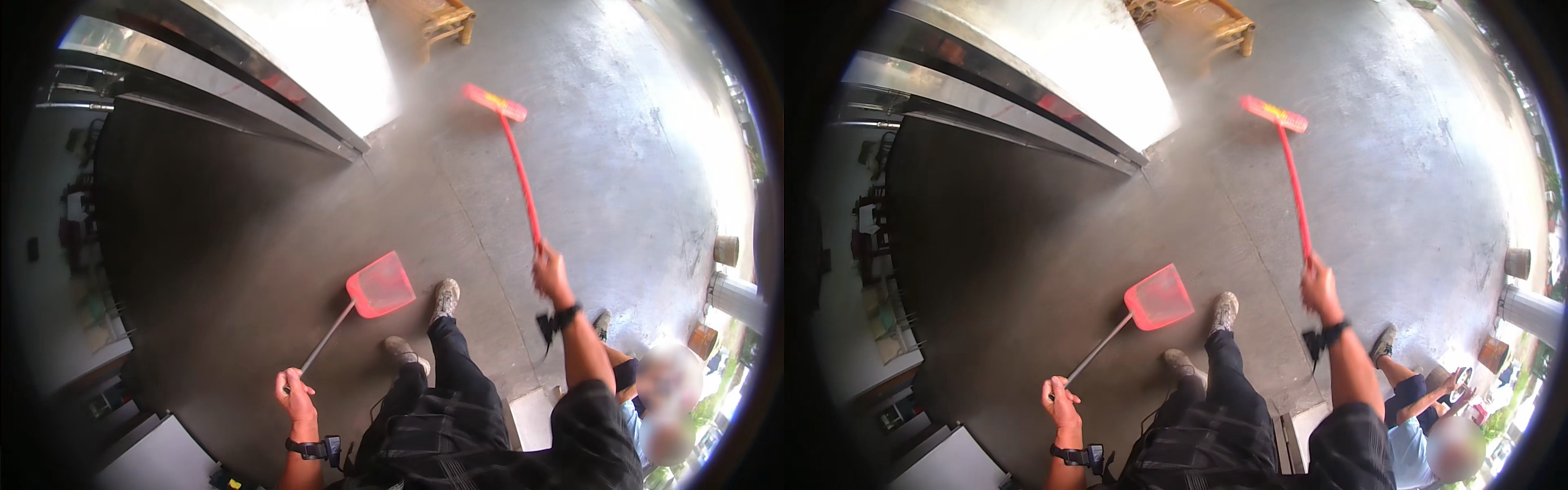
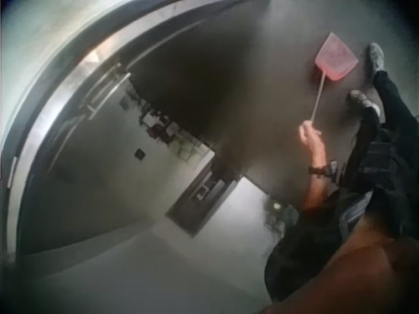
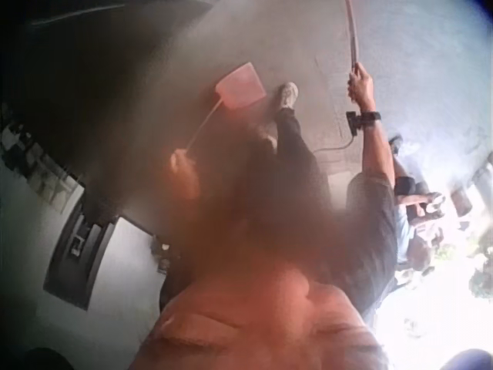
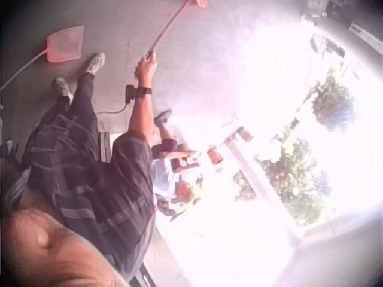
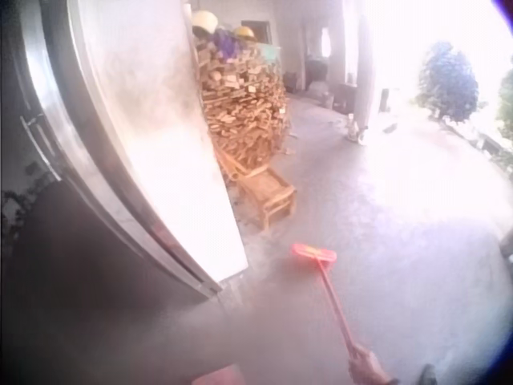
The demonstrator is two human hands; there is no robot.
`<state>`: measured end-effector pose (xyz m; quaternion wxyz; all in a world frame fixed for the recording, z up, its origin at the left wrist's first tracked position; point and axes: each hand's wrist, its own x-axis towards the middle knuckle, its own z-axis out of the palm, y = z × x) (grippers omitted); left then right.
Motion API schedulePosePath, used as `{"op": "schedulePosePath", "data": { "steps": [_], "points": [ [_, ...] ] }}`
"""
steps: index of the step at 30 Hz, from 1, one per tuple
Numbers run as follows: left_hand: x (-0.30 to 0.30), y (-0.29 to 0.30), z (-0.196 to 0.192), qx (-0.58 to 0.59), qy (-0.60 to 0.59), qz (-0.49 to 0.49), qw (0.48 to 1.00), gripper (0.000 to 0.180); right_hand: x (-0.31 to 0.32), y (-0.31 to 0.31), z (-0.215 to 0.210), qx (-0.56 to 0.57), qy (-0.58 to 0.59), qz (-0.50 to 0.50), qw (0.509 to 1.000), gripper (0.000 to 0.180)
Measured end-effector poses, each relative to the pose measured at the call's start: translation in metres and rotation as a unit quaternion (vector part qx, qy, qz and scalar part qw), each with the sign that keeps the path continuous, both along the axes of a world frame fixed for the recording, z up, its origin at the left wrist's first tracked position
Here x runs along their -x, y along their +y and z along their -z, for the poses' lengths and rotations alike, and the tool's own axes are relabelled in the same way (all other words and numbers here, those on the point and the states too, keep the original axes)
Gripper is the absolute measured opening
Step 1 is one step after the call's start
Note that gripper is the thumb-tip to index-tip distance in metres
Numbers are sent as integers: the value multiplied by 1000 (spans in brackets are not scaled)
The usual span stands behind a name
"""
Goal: The person sweeps a concrete floor using a red broom and a dustpan. They gather debris into a pile and transfer it into a dustpan, then empty the contents into a nearby bucket. The task is performed in a continuous sequence from an indoor area to an outdoor patio.
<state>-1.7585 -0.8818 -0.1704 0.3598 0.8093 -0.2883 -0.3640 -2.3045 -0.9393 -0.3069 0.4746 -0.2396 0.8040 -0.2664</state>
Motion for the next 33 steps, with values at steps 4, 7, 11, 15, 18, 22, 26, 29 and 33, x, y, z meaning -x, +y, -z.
{"op": "schedulePosePath", "data": {
  "steps": [4, 7, 11, 15, 18, 22, 26, 29, 33],
  "points": [
    [-4, 2, -3, 2, 9, 19, 1000, 21, 24, -65, 28, -4, 47, -62, 997, 18],
    [-13, 14, 5, -19, 8, 9, 1000, 18, -1, -3, 55, -19, 143, -180, 973, 18],
    [-17, 18, 13, 0, 18, -29, 999, 18, -53, 160, 18, 29, 156, -256, 954, 49],
    [-24, 18, 16, 6, 22, -56, 998, 18, -71, 194, -107, -159, -35, -162, 973, 51],
    [-24, 14, 17, 4, 26, -36, 999, 16, -65, 190, -108, -149, -83, -93, 981, 52],
    [-20, 25, 26, -1, 26, 89, 996, 10, -38, 78, -47, 31, 64, -189, 979, 48],
    [-4, 24, 27, 5, 47, 159, 986, 7, -5, -82, 27, 85, 185, -205, 957, 38],
    [6, 26, 22, 12, 37, 186, 982, 7, 0, -200, 16, 47, 118, -188, 974, 23],
    [8, 30, 21, 16, 21, 204, 979, 7, -7, -242, 43, -11, 131, -287, 949, 13]
  ]
}}
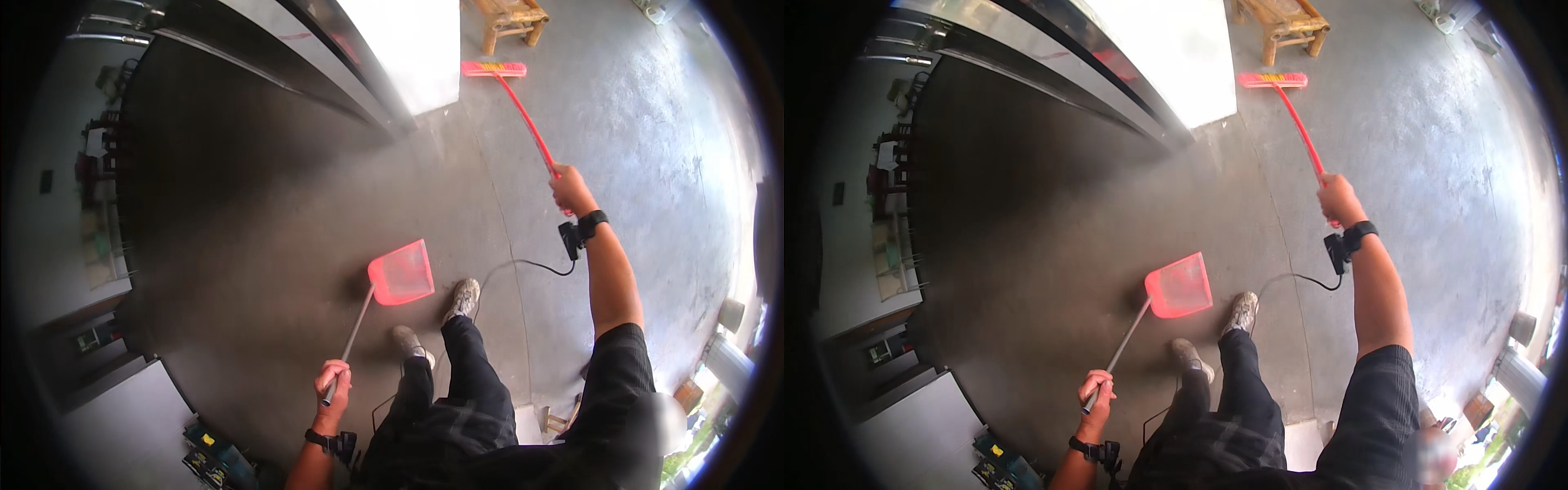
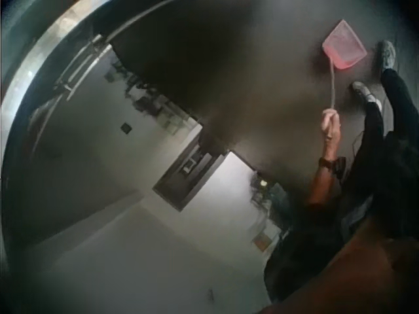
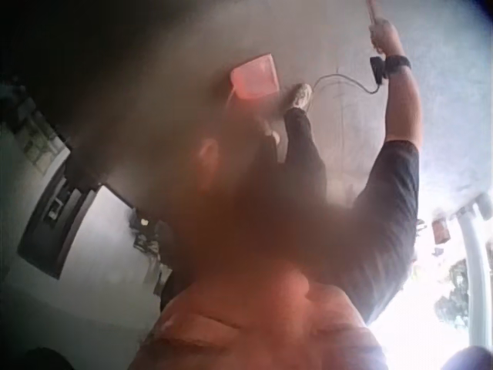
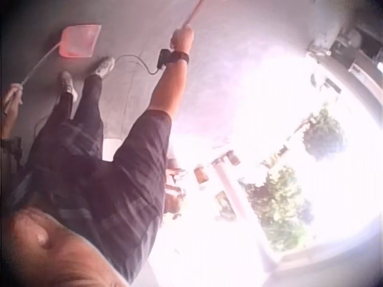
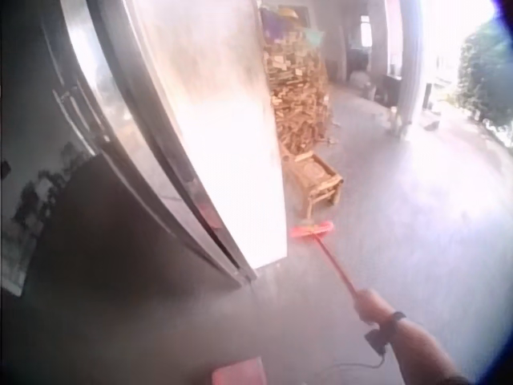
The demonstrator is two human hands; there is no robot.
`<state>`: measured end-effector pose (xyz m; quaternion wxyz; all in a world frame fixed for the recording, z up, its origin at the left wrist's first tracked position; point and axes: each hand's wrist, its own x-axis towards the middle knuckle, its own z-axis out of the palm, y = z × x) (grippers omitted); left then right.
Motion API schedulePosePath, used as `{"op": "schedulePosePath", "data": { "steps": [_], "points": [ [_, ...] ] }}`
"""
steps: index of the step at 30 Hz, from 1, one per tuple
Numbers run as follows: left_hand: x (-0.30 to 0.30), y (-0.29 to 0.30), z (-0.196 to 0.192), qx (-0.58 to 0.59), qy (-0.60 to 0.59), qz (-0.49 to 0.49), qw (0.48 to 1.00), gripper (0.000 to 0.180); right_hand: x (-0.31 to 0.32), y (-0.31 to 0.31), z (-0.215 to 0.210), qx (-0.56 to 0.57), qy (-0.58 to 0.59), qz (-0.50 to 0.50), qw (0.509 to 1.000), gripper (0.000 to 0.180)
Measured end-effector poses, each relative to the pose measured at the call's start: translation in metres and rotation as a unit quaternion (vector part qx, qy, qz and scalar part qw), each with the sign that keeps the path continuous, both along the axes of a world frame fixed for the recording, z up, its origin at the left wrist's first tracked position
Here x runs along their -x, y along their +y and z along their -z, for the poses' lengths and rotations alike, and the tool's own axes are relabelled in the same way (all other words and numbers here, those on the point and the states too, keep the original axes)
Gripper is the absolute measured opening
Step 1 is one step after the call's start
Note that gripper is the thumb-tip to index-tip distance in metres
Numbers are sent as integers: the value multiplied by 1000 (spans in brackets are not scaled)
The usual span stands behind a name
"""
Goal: The person sweeps a concrete floor using a red broom and a dustpan. They gather debris into a pile and transfer it into a dustpan, then empty the contents into a nearby bucket. The task is performed in a continuous sequence from an indoor area to an outdoor patio.
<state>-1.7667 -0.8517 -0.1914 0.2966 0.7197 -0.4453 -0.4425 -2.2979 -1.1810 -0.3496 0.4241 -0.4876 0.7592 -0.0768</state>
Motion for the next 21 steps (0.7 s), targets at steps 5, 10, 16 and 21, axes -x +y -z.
{"op": "schedulePosePath", "data": {
  "steps": [5, 10, 16, 21],
  "points": [
    [-5, 6, 7, 4, 11, -51, 999, 9, -4, 162, 67, 83, 167, -140, 972, 45],
    [-5, 0, 15, 25, 21, -66, 997, 12, -26, 316, -53, -32, 61, -96, 993, 63],
    [-13, -4, 23, 11, -13, -28, 999, 10, -30, 398, -181, -172, -24, -5, 985, 57],
    [-27, 8, 31, 34, 12, -21, 999, 11, -35, 367, -154, -114, -42, 99, 988, 45]
  ]
}}
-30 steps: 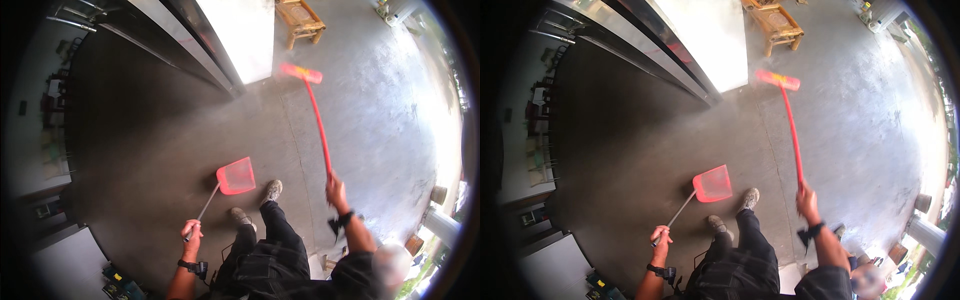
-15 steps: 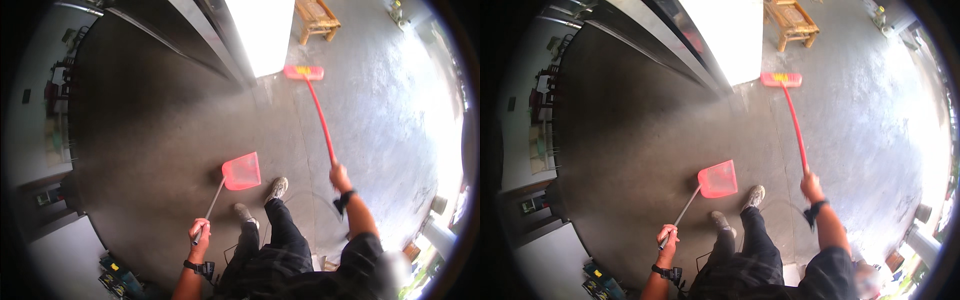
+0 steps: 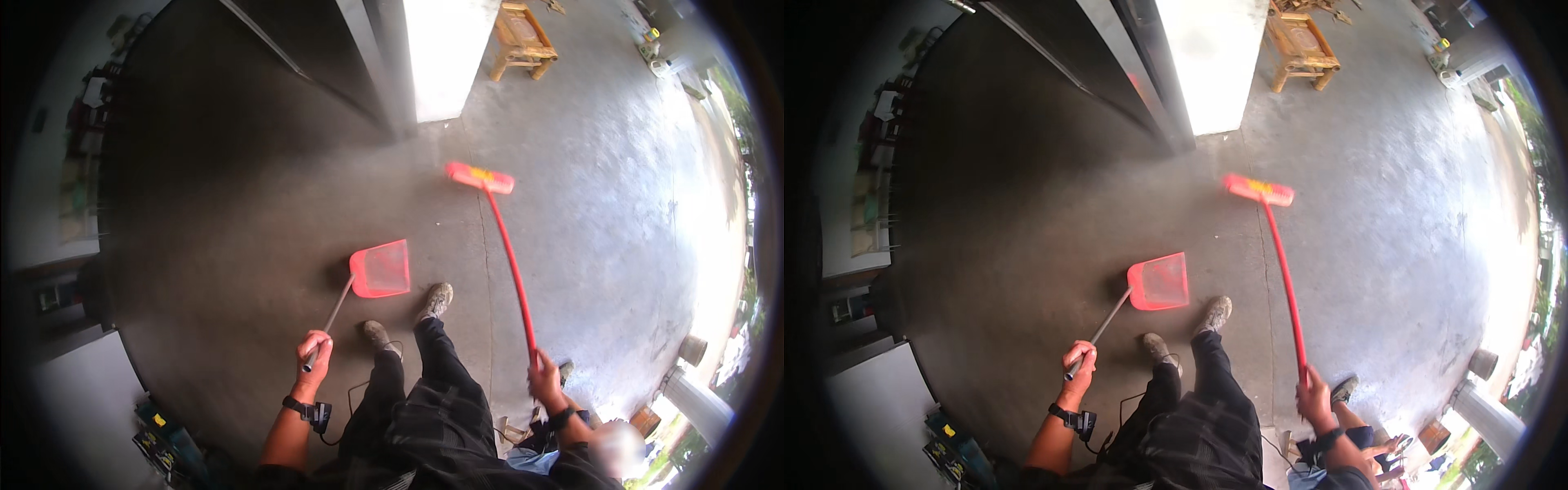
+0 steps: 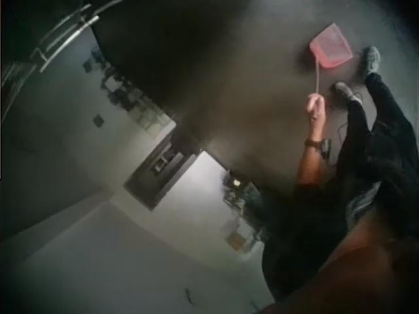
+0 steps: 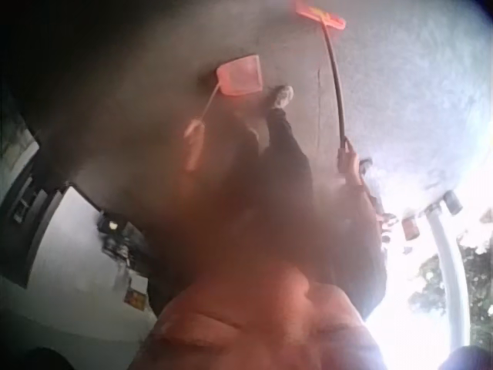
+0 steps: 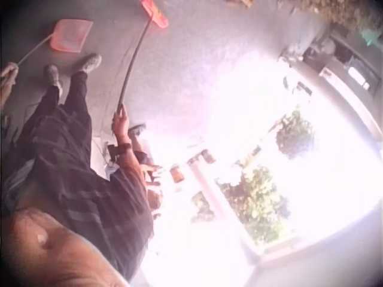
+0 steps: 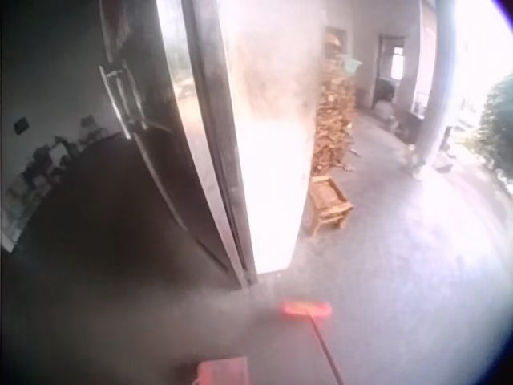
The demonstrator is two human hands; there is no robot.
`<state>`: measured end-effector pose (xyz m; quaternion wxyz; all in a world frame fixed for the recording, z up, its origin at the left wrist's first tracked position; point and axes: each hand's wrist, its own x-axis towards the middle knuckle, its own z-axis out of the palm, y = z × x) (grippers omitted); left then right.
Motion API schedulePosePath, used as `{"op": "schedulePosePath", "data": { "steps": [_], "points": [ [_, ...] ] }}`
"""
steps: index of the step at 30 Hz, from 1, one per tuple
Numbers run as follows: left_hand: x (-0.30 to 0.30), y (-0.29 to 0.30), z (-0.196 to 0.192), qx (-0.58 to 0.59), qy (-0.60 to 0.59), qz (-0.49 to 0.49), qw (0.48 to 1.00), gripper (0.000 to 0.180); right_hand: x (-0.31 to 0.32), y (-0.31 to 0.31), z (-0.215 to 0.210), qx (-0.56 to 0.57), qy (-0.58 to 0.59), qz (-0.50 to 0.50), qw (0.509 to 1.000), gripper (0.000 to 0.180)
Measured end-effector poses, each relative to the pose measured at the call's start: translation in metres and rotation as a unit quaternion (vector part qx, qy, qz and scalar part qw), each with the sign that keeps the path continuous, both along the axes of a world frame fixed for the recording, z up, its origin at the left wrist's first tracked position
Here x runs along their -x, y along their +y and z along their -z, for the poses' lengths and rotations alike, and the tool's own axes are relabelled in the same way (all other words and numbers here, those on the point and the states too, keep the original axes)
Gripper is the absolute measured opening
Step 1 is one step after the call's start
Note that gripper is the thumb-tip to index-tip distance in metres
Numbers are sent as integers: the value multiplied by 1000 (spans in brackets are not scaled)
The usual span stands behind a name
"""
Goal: The person sweeps a concrete floor using a red broom and a dustpan. They gather debris into a pile and transfer it into a dustpan, then empty the contents into a nearby bucket. The task is performed in a continuous sequence from an indoor area to an outdoor patio.
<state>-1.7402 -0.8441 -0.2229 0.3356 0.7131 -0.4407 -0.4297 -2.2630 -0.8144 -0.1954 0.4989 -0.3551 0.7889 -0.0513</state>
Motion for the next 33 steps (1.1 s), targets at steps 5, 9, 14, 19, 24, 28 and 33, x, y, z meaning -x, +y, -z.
{"op": "schedulePosePath", "data": {
  "steps": [5, 9, 14, 19, 24, 28, 33],
  "points": [
    [0, 6, -12, -24, 40, -25, 999, 14, 39, -157, 91, 78, 34, 63, 994, 26],
    [-12, 27, -10, -46, -11, -30, 998, 12, 94, -283, 135, 83, 56, 46, 994, 13],
    [-16, 35, -12, -81, 9, -109, 991, 11, 78, -286, 175, 137, 18, -28, 990, 10],
    [-10, 36, -8, -81, 6, -152, 985, 11, 33, -71, 184, 70, 119, -255, 957, 82],
    [-26, 47, -31, -102, -15, -215, 971, 19, -24, 38, 15, -96, 28, -237, 966, 76],
    [-54, 64, -59, -69, -8, -237, 969, 23, -35, 45, -67, -150, -72, -72, 983, 66],
    [-66, 74, -87, -34, 67, -242, 967, 18, -23, 36, -26, -52, -64, 15, 996, 58]
  ]
}}
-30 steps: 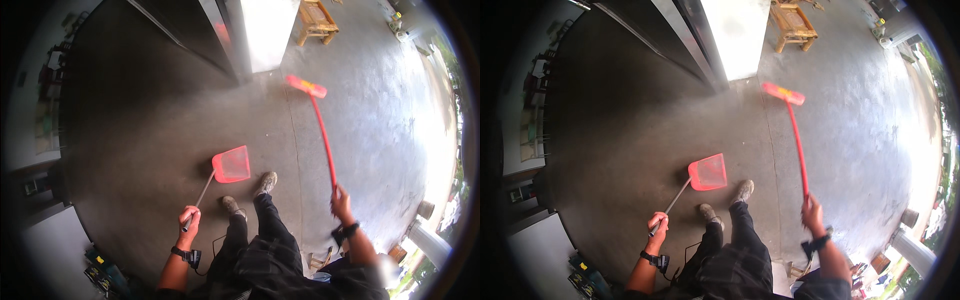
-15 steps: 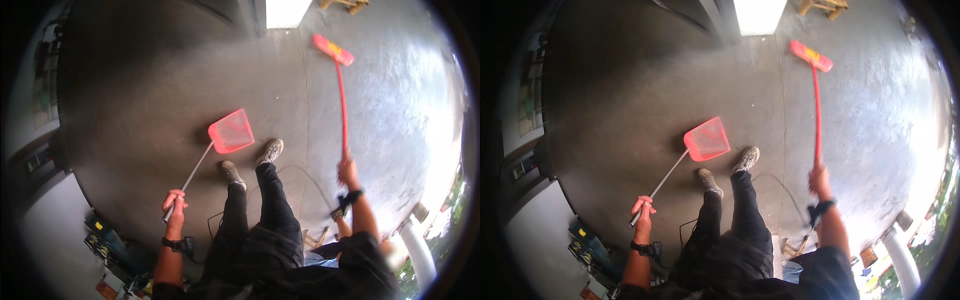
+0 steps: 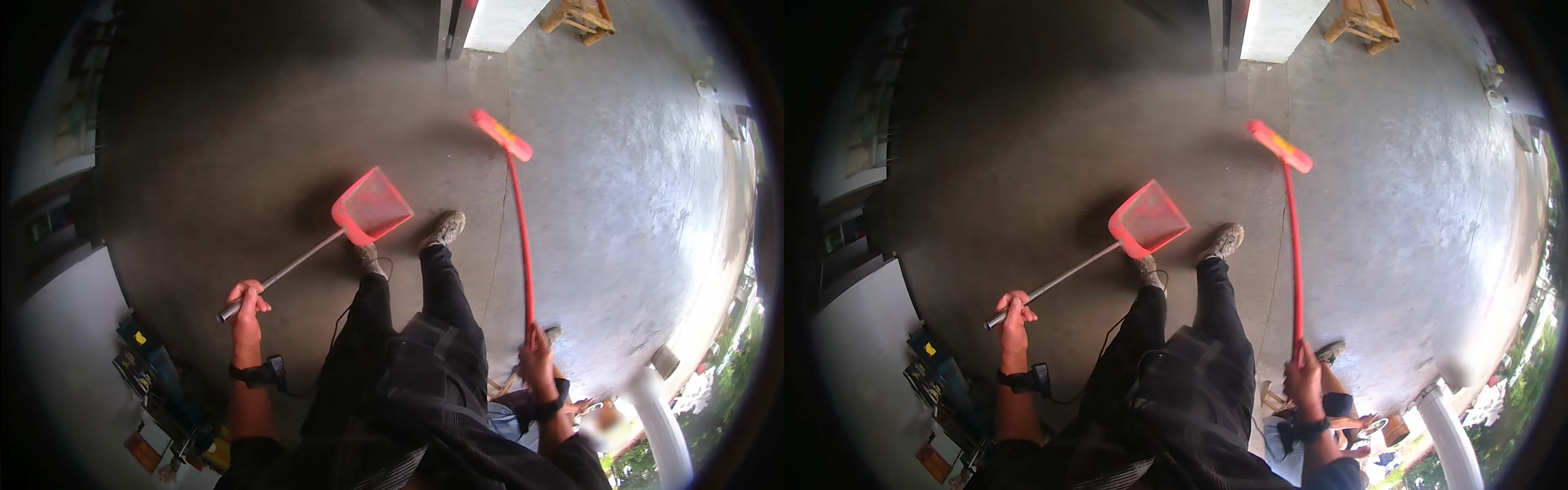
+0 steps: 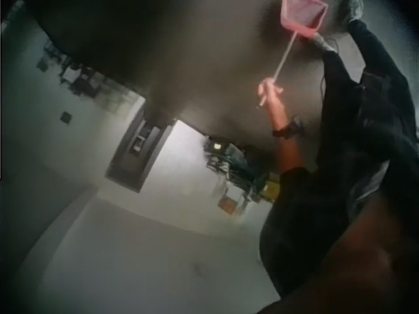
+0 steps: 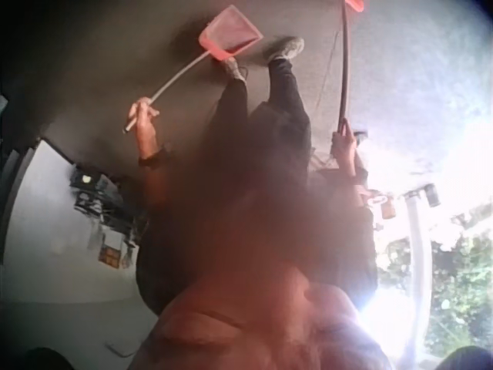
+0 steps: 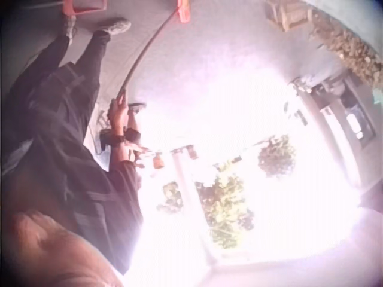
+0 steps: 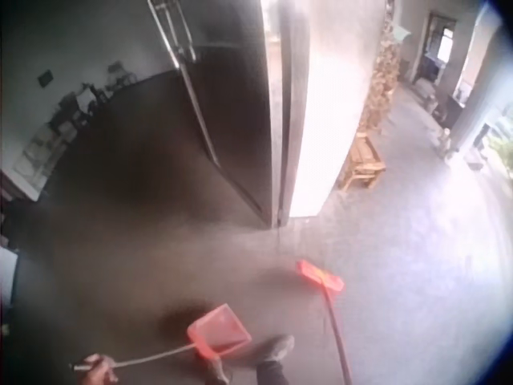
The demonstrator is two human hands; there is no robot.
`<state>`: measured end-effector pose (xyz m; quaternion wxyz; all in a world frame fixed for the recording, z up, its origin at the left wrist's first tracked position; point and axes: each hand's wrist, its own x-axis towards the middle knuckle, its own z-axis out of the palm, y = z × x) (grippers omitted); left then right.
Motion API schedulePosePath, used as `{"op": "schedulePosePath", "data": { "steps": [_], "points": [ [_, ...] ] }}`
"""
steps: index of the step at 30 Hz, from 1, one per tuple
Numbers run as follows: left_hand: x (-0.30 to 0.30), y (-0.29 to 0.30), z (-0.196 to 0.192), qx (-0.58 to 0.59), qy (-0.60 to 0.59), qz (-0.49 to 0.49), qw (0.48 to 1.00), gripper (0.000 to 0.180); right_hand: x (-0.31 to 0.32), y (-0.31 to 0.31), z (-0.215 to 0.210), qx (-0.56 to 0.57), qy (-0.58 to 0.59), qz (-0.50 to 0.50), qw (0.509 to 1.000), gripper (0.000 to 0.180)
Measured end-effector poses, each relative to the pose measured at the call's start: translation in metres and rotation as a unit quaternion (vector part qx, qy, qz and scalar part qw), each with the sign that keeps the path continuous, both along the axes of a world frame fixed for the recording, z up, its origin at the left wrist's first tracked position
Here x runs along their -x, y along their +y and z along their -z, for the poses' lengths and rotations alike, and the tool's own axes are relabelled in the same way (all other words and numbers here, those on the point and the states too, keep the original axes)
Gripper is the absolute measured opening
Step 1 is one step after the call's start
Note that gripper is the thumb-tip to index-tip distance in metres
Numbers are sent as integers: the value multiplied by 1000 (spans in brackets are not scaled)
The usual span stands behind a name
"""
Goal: The person sweeps a concrete floor using a red broom and a dustpan. They gather debris into a pile and transfer it into a dustpan, then empty the contents into a nearby bucket. The task is performed in a continuous sequence from an indoor area to an outdoor patio.
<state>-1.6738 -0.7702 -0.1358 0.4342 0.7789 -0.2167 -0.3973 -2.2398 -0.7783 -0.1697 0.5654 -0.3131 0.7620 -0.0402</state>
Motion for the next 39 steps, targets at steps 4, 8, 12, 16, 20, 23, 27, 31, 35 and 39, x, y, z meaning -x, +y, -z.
{"op": "schedulePosePath", "data": {
  "steps": [4, 8, 12, 16, 20, 23, 27, 31, 35, 39],
  "points": [
    [-21, 16, 6, 38, 33, 36, 998, 20, 22, -66, 77, -1, 77, 20, 997, 58],
    [-36, 22, 14, 68, 43, 70, 994, 28, 14, -87, 93, -1, 14, 85, 996, 53],
    [-47, 28, 33, 84, 34, 103, 991, 36, -8, 25, 147, 21, 51, -47, 997, 47],
    [-46, 27, 33, 82, 22, 93, 992, 40, -78, 145, 116, 16, 70, -80, 994, 57],
    [-54, 44, 43, 61, 11, 59, 996, 39, -104, 187, 43, -64, -40, -28, 997, 64],
    [-44, 35, 39, 46, -16, 78, 996, 36, -105, 203, 14, -117, -86, 136, 980, 61],
    [-44, 35, 43, 26, -40, 66, 997, 30, -71, 230, 81, 211, 30, 10, 977, 57],
    [-73, 42, 53, -21, -54, 71, 996, 27, -67, 159, 102, 24, 38, 98, 994, 49],
    [-97, 51, 60, -60, -72, 90, 992, 28, -99, 175, 103, -44, 26, 101, 994, 54],
    [-87, 42, 53, -59, -95, 147, 983, 33, -158, 293, 127, 33, 29, 57, 997, 59]
  ]
}}
